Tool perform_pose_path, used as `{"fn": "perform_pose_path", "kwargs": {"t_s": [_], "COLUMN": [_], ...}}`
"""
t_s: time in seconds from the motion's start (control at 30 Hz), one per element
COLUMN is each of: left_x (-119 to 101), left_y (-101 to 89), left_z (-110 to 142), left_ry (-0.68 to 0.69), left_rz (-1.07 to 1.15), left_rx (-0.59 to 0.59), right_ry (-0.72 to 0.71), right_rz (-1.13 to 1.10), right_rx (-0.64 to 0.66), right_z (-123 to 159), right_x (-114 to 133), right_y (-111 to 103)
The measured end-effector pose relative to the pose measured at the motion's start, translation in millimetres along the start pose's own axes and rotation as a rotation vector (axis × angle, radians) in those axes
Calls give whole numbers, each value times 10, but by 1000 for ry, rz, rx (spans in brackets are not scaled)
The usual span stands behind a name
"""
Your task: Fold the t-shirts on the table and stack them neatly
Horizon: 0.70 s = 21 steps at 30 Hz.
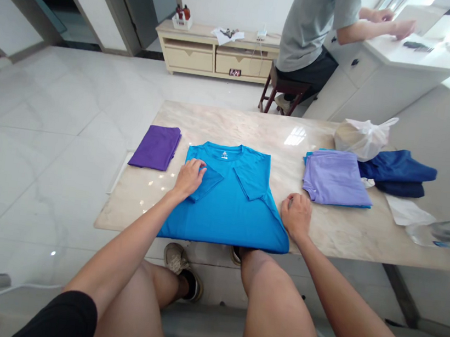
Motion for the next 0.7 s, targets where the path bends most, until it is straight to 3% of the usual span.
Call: {"fn": "perform_pose_path", "kwargs": {"t_s": [0.17, 0.3, 0.4, 0.53, 0.6, 0.7], "left_x": [-143, -258, -251, -200, -180, -166], "left_y": [266, 457, 439, 285, 246, 280], "left_z": [92, 82, 50, 123, 203, 320], "left_ry": [168, 161, 143, 147, 157, 174], "left_rz": [-69, -92, -74, -31, -23, -36], "left_rx": [197, 234, 238, 156, 150, 228], "right_ry": [5, 17, 38, 56, -83, -418], "right_rz": [17, 3, -42, -243, -344, -371], "right_rx": [18, 31, 37, 37, 71, 203], "right_z": [1, 0, -24, -77, -91, -71], "right_x": [28, 10, -20, 81, 276, 650], "right_y": [-27, -12, -4, -108, -202, -294]}}
Point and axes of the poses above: each hand's wrist, its own z-axis away from the middle knuckle, its own y-axis out of the palm, x = y × z, the point moved 3 cm from there along -z, towards the middle knuckle, and after that the axes turned 6 degrees about z, right-handed, at the moved point
